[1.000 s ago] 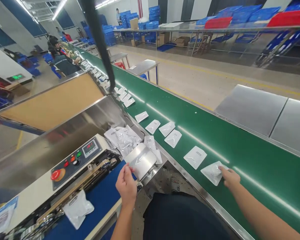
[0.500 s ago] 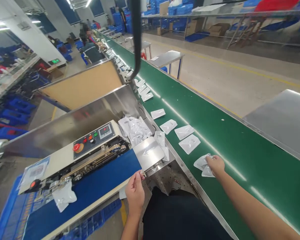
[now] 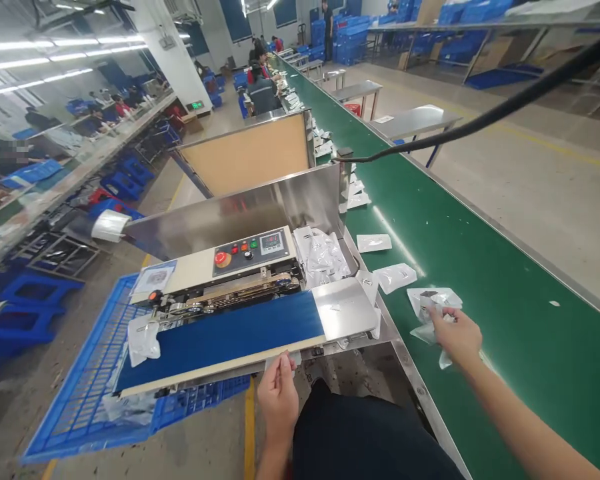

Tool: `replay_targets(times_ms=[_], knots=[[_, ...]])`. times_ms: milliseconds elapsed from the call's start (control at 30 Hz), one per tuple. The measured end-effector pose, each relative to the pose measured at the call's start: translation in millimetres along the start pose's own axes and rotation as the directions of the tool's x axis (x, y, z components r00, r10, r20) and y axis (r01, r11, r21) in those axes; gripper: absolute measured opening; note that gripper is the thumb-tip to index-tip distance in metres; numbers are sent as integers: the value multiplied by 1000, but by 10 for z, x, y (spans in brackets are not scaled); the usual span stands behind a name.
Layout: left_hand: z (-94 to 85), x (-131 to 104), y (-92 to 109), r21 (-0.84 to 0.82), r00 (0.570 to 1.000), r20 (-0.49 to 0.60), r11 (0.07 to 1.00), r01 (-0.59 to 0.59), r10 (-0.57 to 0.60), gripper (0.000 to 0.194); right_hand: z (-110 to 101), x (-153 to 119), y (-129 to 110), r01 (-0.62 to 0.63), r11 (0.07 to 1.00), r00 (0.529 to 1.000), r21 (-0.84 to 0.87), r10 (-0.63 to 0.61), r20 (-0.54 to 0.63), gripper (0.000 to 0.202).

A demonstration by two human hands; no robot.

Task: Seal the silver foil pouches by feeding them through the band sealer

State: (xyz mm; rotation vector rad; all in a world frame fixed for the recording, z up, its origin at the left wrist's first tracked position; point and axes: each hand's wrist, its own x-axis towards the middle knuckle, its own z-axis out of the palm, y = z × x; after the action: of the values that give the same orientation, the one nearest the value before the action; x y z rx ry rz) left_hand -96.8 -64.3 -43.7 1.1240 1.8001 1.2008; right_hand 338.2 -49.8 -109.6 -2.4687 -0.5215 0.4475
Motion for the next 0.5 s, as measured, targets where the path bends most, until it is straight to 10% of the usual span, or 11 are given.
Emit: replay_targets(times_ms=[167,333,500], knots=[[407,105,327,-36,962,149,973,-226,229,47,-407,-817,-787,310,932,926,189,-341,162,51],[804,314,762,-198,816,423,919,-341,394,46,-340,-1386,-1531,427,792,653,436,-604,458,50],[869,564,726,-181,885,386,962,-204,260,58,-21,-1419,-1823,300,828,669,474,-536,514,55]])
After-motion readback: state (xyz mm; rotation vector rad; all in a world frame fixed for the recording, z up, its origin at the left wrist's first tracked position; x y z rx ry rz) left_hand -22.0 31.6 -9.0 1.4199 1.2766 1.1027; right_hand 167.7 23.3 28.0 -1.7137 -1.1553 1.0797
